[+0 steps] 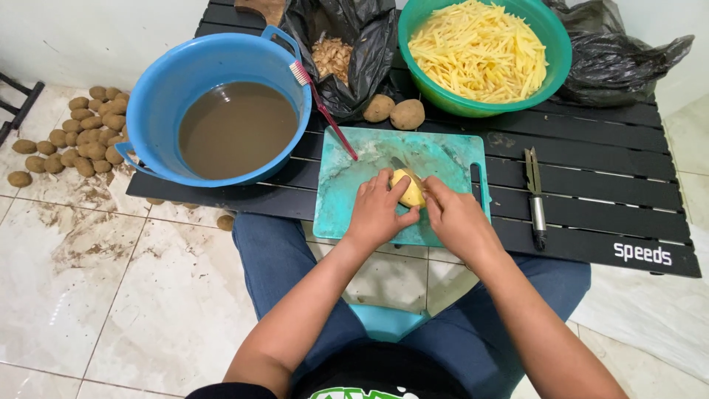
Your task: Peeling a potato using a knife on a cutting board
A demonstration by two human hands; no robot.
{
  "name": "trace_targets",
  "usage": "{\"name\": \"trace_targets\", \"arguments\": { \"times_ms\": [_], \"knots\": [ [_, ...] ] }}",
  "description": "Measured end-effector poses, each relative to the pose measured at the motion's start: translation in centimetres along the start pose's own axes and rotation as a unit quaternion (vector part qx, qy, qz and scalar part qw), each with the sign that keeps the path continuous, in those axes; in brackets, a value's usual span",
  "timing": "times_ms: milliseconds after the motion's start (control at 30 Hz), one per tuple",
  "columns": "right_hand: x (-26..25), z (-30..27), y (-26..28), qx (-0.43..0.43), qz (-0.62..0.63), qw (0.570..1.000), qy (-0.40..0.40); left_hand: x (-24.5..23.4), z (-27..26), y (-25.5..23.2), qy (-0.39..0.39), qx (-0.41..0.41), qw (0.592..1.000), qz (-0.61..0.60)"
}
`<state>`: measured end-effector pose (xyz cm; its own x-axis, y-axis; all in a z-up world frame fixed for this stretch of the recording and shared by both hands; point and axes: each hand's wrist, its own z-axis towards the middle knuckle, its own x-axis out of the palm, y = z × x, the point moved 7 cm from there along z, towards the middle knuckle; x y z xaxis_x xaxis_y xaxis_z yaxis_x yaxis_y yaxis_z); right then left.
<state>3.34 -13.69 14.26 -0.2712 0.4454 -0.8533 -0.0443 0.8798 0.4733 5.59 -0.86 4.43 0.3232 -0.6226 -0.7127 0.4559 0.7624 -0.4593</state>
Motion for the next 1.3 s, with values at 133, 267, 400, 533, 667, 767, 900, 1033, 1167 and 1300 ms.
{"name": "trace_targets", "arguments": {
  "times_ms": [133,267,400,533,667,767,900,1033,1167,1300],
  "knots": [
    [-1.1,-1.2,0.0,0.027,0.086,0.996,-0.025,0.4,0.0,0.0,0.018,-0.010,1.000,-0.009],
    [-1.6,0.1,-0.8,0.031,0.094,0.995,-0.020,0.2,0.2,0.1,0.020,-0.005,1.000,-0.007],
    [-2.7,1.1,0.2,0.035,0.079,0.996,0.007,0.1,0.2,-0.1,0.025,0.002,1.000,0.001],
    [-2.2,1.5,0.5,0.005,0.021,1.000,0.010,0.2,0.0,0.1,0.024,-0.009,1.000,-0.005],
    [-1.9,-0.4,1.4,0.011,0.015,1.000,0.001,0.2,0.0,0.1,0.027,-0.018,0.999,-0.003],
    [-1.3,-0.5,0.5,0.019,0.015,1.000,0.006,0.0,0.2,-0.2,0.029,-0.014,0.999,0.006],
    [-1.0,-1.3,0.6,0.022,0.033,0.999,0.006,-0.1,0.2,-0.3,0.025,-0.017,1.000,0.002],
    [-1.2,-1.9,0.8,0.024,0.056,0.998,-0.001,0.0,0.1,-0.4,0.022,-0.009,1.000,0.014],
    [-0.7,-1.6,0.4,0.016,0.078,0.997,-0.003,0.0,0.3,-0.3,0.019,-0.005,1.000,0.017],
    [-0.7,-2.3,0.3,0.016,0.060,0.998,-0.013,-0.1,0.4,-0.5,0.033,-0.011,0.999,0.010]
  ]
}}
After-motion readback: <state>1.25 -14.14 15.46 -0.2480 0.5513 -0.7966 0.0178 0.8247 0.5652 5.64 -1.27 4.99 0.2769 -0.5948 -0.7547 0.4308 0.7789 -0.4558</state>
